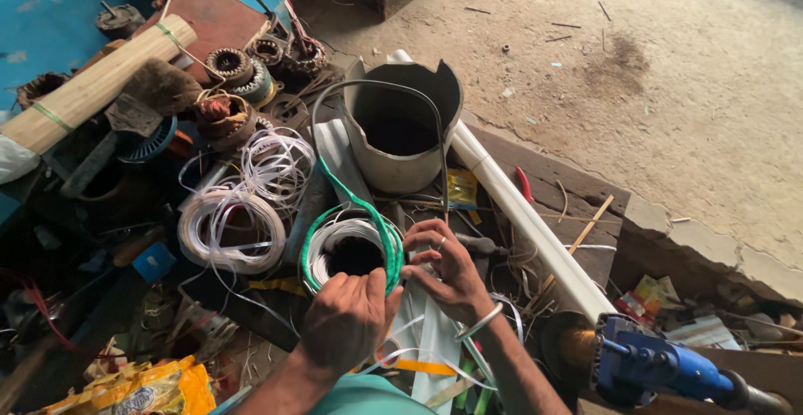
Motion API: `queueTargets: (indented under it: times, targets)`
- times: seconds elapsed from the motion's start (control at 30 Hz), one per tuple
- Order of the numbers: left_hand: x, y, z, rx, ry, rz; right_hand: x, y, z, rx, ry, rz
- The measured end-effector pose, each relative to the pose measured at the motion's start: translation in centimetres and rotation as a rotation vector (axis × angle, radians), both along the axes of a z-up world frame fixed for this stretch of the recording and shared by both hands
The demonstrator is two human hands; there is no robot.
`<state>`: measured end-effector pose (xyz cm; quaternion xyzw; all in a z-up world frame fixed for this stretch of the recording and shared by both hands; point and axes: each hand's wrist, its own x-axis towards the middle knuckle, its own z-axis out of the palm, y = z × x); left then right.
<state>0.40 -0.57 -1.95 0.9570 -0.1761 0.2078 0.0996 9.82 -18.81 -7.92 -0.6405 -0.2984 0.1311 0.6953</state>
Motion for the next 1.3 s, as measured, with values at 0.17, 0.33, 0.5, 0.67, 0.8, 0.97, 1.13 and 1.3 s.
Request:
queueTargets:
  times: [0.17,0.33,0.5,0.67,0.8,0.97,1.13,1.3]
  targets:
    - [-0.1,-0.2,-0.3,-0.024,-0.083,0.033,0.2,0.1,-0.5,0.008,0.121,-0.020]
    - [0.0,-0.1,-0.3,-0.064,-0.101,0.019,1.3,0.7,-1.6,0.054,0.049,0.017]
    - [-0.2,-0.3,-0.5,-0.068,-0.098,0.005,5.8,2.9,1.6,0.147,0.054,-0.156]
    - [-0.2,-0.1,-1.0,-0.114,-0.057,0.008,7.7,4.4,7.3,0.404,-0.052,-0.221]
    - [0.0,0.5,-0.8,-0.039,-0.232,-0.078,4.5,10.6,8.6,0.163,-0.027,0.244]
    - [0.0,-0.1,-1.1,-0.080,-0.027,0.006,6.1,7.9,9.7,0.421,0.096,0.189]
    - [-0.4,0.3,-1.5,-0.123,-0.085,-0.011,3.8,3.1,8.5,-0.216,0.131,-0.429]
    - [0.0,0.3,-2.3,-0.102,-0.123,-0.018,-2.3,4.9,6.8,-0.626,-0.144,-0.490]
